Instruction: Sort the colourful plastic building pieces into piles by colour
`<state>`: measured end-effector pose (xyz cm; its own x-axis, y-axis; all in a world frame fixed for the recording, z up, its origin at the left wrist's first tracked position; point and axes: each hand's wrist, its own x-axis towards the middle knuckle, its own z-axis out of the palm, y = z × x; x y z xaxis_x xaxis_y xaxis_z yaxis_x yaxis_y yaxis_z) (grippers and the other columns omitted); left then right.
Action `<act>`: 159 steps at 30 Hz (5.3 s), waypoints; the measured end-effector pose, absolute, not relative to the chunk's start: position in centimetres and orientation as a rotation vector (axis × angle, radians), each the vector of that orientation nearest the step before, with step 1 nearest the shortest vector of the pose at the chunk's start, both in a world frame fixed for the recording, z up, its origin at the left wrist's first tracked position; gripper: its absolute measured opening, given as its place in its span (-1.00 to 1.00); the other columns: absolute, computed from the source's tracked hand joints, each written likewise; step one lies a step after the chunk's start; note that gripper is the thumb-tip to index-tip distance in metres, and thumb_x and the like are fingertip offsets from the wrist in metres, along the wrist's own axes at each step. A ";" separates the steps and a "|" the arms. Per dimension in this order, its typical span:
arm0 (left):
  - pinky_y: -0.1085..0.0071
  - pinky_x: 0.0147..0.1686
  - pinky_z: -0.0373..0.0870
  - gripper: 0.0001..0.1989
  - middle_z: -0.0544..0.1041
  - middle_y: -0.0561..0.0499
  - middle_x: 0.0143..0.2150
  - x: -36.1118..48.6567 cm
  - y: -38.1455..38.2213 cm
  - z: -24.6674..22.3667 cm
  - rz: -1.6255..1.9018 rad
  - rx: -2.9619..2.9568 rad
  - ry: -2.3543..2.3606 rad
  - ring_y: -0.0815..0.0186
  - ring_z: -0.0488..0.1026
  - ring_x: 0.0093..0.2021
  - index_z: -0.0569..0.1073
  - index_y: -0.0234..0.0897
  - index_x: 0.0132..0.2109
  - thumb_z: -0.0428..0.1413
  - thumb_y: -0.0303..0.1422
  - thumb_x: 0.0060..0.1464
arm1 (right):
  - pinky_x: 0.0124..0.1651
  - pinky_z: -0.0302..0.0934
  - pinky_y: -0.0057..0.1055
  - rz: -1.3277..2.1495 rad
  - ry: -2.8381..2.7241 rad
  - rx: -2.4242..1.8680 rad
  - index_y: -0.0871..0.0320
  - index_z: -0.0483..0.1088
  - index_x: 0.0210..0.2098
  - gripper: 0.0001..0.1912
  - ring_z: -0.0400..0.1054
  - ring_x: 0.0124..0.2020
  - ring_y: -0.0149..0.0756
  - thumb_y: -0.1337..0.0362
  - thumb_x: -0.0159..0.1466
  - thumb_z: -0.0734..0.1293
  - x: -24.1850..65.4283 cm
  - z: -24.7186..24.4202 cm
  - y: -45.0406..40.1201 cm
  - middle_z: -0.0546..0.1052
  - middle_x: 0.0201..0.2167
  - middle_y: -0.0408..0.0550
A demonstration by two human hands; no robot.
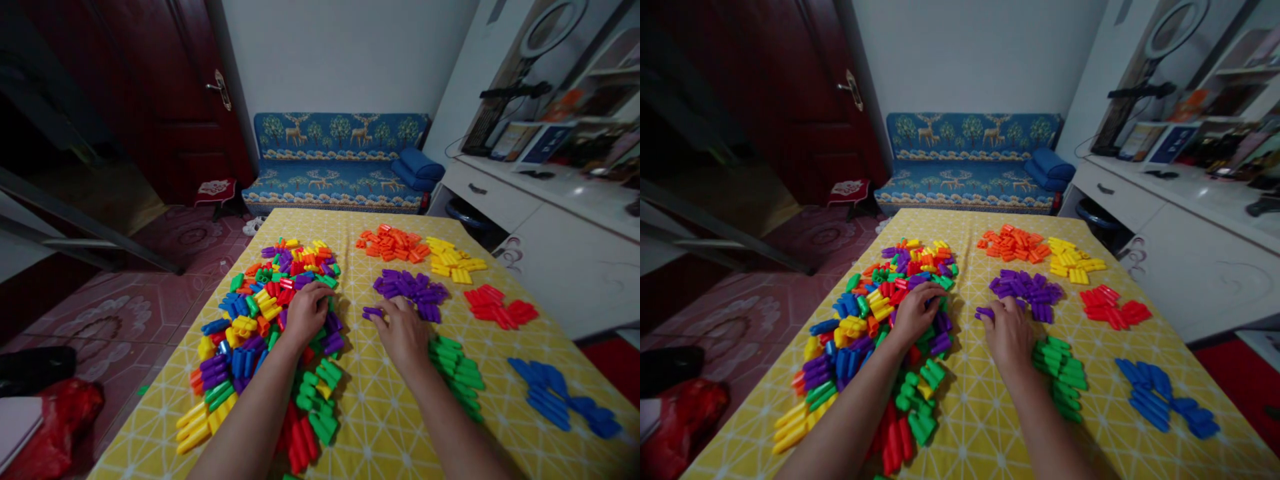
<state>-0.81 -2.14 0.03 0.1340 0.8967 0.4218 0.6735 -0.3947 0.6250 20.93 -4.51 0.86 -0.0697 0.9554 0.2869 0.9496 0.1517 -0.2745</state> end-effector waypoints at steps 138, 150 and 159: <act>0.41 -0.21 0.44 -0.65 0.65 -0.04 -0.18 2.4 -9.3 5.1 0.894 1.769 1.264 0.17 0.57 -0.20 0.60 -0.24 -0.09 0.23 -0.14 0.04 | -0.28 0.35 -0.41 0.953 -1.314 -1.163 0.16 0.46 -0.20 -0.68 0.46 -0.33 -0.27 0.03 0.22 0.35 21.2 1.8 -8.2 0.57 -0.35 -0.04; 0.42 -0.28 0.38 -0.69 0.65 -0.04 -0.22 1.5 -9.6 6.1 0.654 2.096 1.430 0.16 0.58 -0.25 0.61 -0.17 -0.10 0.24 -0.21 -0.01 | -0.31 0.36 -0.41 0.858 -1.375 -1.140 0.15 0.44 -0.23 -0.74 0.46 -0.36 -0.29 0.08 0.26 0.32 19.4 0.8 -9.2 0.55 -0.38 -0.06; 0.43 -0.41 0.26 -0.71 0.63 -0.07 -0.35 -3.1 -8.1 6.2 0.610 2.060 1.906 0.17 0.55 -0.36 0.63 -0.17 -0.24 0.18 -0.09 0.04 | -0.25 0.21 -0.31 0.191 -1.677 -1.537 0.11 0.49 -0.19 -0.70 0.42 -0.32 -0.19 0.08 0.31 0.22 26.2 0.5 -6.4 0.57 -0.34 0.02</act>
<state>-3.13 -8.10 6.23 0.0462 0.9914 0.1225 0.8783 -0.0988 0.4678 26.23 -6.41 0.50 0.0964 0.8812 0.4629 0.7545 0.2387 -0.6114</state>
